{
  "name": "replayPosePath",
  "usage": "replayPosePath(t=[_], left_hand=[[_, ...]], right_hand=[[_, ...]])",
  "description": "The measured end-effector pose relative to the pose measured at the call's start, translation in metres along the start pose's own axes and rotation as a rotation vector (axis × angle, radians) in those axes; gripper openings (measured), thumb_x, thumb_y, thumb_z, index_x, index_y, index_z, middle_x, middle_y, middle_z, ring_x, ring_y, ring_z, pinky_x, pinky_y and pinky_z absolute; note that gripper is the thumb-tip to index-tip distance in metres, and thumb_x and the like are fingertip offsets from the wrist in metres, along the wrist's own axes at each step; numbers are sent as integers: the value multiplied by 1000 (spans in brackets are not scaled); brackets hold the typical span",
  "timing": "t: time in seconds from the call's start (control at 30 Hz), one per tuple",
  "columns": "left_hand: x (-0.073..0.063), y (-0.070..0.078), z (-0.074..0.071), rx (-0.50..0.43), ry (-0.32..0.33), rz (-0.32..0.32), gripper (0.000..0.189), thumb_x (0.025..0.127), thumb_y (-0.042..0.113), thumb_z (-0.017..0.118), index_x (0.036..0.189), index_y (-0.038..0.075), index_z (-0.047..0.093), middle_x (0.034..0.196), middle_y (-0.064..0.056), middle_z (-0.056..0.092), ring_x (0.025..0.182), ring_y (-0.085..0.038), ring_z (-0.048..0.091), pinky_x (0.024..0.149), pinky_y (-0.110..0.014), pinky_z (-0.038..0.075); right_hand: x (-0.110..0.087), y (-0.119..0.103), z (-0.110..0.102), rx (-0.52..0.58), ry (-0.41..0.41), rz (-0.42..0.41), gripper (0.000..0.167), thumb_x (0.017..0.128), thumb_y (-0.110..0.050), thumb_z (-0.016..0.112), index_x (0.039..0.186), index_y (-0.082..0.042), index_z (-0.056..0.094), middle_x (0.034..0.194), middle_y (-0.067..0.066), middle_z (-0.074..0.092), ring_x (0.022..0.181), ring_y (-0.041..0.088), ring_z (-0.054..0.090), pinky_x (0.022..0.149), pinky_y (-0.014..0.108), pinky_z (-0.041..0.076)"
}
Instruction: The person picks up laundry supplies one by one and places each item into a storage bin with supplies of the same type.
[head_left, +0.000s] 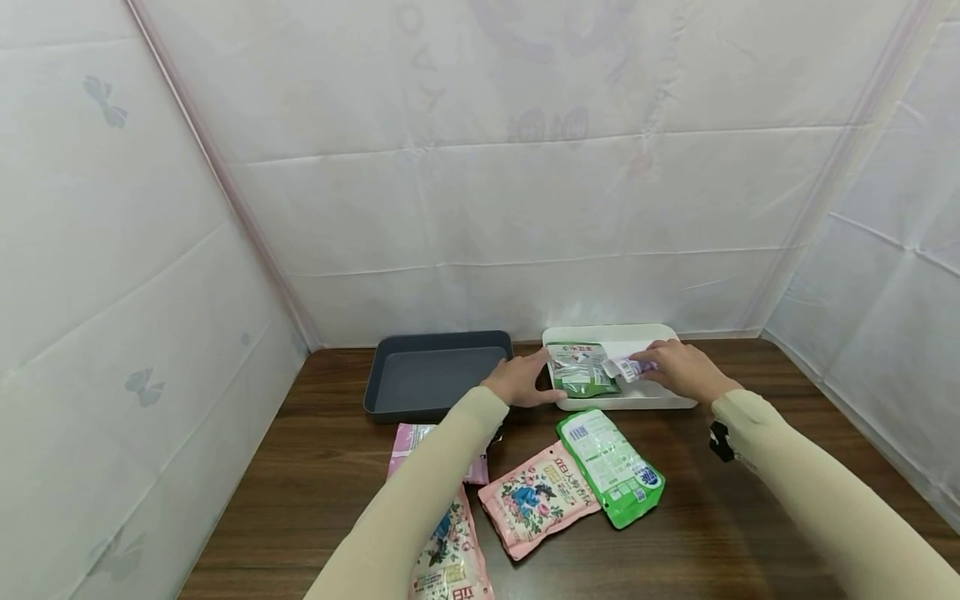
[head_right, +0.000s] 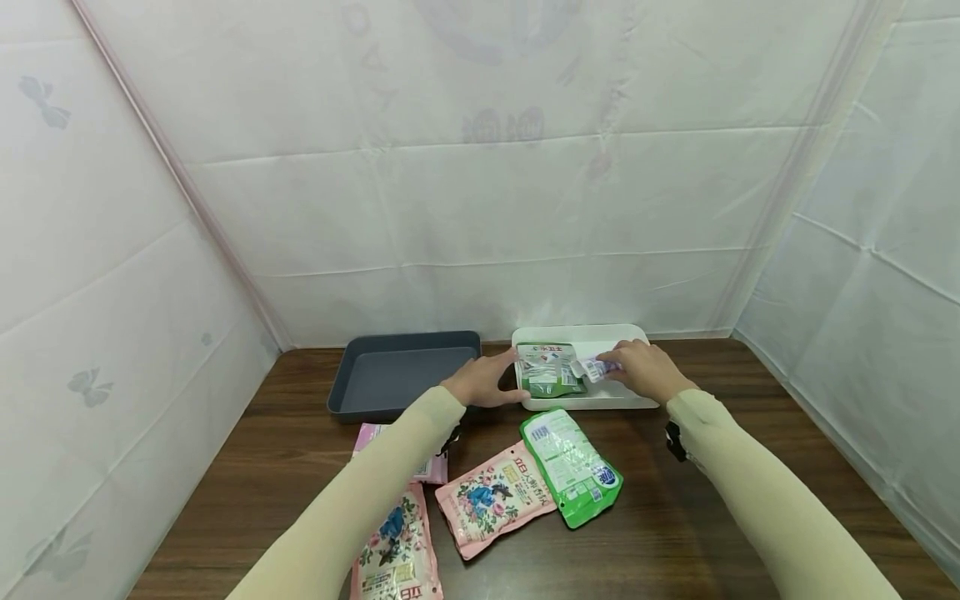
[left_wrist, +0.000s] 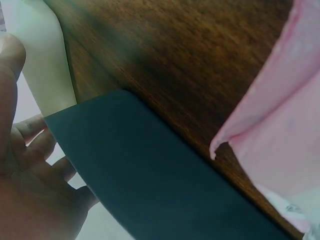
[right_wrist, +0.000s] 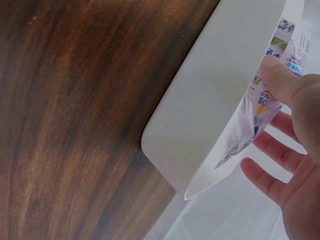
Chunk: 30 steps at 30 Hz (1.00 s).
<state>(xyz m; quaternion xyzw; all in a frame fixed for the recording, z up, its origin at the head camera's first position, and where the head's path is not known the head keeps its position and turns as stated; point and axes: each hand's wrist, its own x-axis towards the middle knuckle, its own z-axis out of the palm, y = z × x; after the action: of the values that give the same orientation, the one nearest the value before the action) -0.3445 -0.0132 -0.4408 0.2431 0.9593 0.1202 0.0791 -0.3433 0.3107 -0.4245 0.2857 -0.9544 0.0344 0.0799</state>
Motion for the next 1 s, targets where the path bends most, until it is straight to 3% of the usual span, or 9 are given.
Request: replayPosePath(t=[0.5,1.0], left_hand=[[-3,1,-1,8,10,11,90,96,67,57,164,18,25,164,-1,38,141,-27,50,119,-58,29],[-3,2,-1,8,9,5,88,96,66,59,164,19,26,161,-3,42,138,-27,52,119,-58,29]], right_hand=[[9,0,4,56,-100,104,35,94,-14,77,128,-7,73,113,16,73,103,36,68,88,56,55],[8,5,8,71,-171,142,43,94,-19,77,134,-6,68,109,14,70,91,25,64,86,55,55]])
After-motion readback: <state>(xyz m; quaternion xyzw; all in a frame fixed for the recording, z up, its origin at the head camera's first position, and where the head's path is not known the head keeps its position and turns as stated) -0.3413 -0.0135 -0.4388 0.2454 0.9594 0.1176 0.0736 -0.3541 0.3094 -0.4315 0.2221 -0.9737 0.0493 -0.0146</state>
